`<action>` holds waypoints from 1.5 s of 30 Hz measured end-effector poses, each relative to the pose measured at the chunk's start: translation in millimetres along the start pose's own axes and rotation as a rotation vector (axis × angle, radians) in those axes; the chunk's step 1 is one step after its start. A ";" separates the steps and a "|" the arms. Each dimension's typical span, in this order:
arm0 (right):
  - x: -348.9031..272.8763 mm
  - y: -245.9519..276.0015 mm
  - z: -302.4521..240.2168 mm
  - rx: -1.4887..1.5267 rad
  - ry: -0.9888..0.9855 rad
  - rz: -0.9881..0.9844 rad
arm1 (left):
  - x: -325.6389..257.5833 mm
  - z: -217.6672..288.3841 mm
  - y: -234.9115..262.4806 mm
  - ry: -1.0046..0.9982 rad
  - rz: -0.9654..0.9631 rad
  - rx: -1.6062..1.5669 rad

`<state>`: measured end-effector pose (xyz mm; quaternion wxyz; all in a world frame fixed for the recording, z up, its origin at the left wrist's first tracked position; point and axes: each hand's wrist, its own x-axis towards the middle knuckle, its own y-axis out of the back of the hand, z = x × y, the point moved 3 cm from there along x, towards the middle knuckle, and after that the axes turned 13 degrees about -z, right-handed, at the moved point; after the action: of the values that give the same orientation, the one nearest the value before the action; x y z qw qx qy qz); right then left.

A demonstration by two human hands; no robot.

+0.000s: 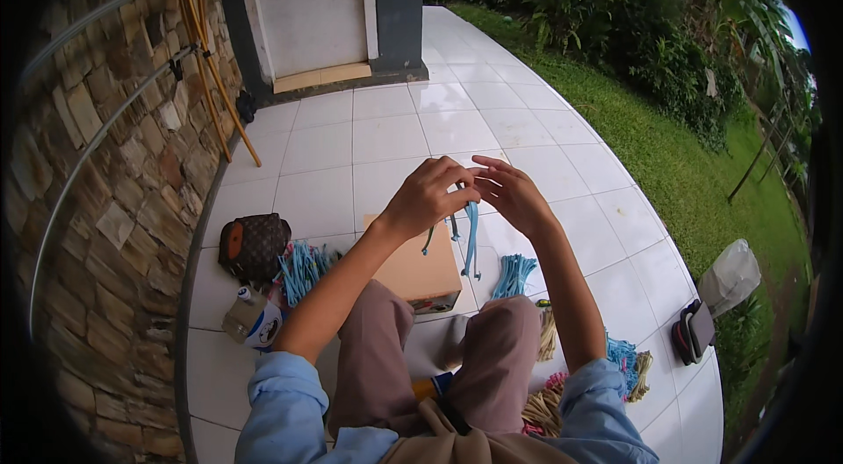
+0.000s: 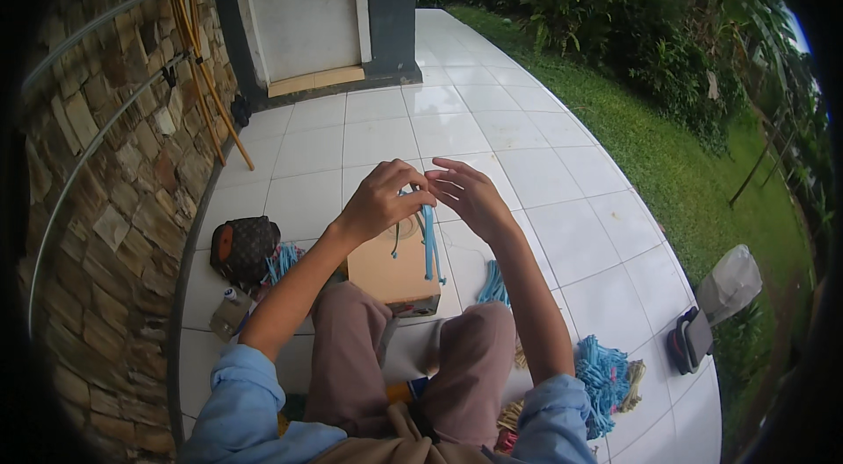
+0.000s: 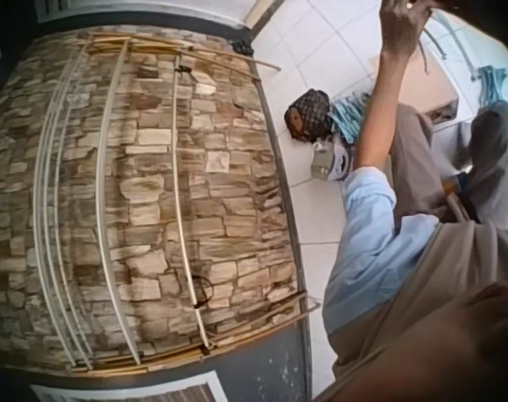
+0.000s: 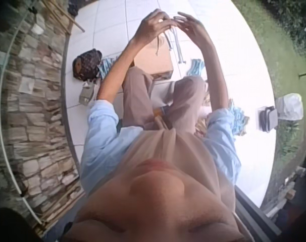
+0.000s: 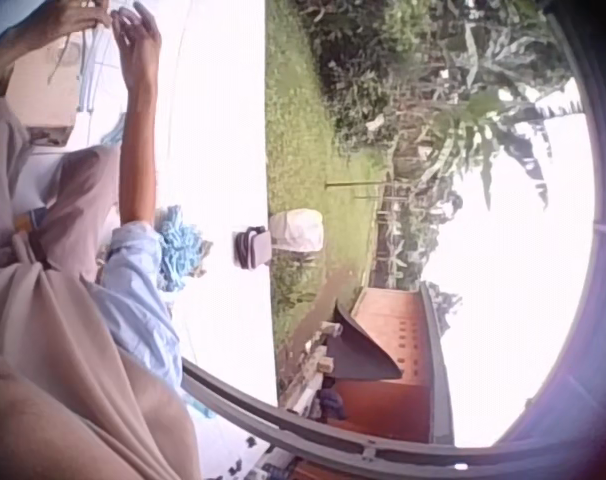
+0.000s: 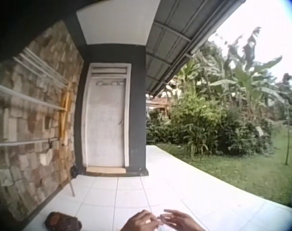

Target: The person applies adhesive from a small container to various blue and yellow shoe strap components using their fingers, handling each piece individually on a cardboard surface.

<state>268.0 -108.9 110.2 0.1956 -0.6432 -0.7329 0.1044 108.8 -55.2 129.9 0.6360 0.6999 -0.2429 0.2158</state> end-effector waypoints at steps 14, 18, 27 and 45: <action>-50.4 12.6 24.3 0.072 0.301 0.185 | -16.0 0.8 -15.4 0.621 0.333 -0.344; -62.2 7.6 5.4 -0.088 0.383 0.250 | -21.2 -5.2 -21.8 0.577 0.205 -0.334; -67.4 -16.7 -25.6 -0.299 0.529 0.294 | -23.6 10.0 -26.0 0.390 0.138 -0.375; -42.8 -29.5 -4.1 -0.403 0.514 0.345 | -30.4 8.9 -48.7 0.700 0.181 -0.566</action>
<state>247.2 -155.8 119.3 0.2221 -0.7883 -0.5464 -0.1754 114.7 -58.5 72.1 0.8245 0.3597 -0.1231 0.4192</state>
